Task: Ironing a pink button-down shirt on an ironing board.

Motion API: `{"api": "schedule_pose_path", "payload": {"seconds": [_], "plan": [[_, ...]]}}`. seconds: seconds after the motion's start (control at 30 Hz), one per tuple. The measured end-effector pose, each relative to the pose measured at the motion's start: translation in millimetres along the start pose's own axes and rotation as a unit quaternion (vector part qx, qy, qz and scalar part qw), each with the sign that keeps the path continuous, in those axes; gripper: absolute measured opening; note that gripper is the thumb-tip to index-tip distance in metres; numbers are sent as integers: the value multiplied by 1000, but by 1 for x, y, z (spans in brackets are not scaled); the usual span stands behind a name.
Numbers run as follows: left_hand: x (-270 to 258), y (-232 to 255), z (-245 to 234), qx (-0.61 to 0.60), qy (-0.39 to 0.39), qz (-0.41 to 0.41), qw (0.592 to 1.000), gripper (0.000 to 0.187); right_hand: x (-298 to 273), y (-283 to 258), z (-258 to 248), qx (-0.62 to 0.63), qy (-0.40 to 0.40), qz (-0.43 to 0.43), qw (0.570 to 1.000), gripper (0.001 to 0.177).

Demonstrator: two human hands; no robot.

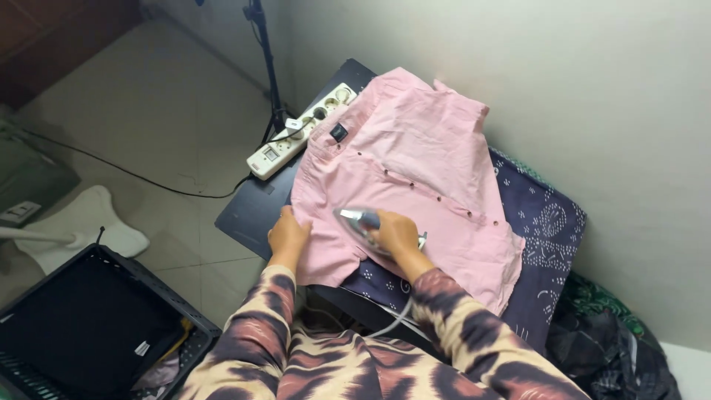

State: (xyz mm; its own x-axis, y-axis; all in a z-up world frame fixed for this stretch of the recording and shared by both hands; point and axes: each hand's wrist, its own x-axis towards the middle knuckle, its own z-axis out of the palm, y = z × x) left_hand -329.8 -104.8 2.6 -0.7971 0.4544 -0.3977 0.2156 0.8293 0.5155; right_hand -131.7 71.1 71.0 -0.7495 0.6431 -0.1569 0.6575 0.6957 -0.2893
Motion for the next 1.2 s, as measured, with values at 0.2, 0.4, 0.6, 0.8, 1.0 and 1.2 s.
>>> {"api": "schedule_pose_path", "payload": {"seconds": [0.2,0.4,0.6,0.8,1.0,1.2], "plan": [[41,-21,11,60,-105,-12,993,51,64,-23,-36,41,67,150,986,37],[65,-26,-1,-70,-92,-11,993,41,50,-66,3,1,-6,52,999,43],[83,-41,7,-25,-75,-25,997,30,87,-75,0,5,106,83,991,43],[50,-9,-15,-12,30,49,998,37,75,-65,-2,12,101,125,987,44],[22,37,-6,-58,108,354,927,47,21,-24,-4,17,110,242,964,46],[7,51,51,25,-44,421,906,48,-40,40,-12,13,128,348,929,46]]}}
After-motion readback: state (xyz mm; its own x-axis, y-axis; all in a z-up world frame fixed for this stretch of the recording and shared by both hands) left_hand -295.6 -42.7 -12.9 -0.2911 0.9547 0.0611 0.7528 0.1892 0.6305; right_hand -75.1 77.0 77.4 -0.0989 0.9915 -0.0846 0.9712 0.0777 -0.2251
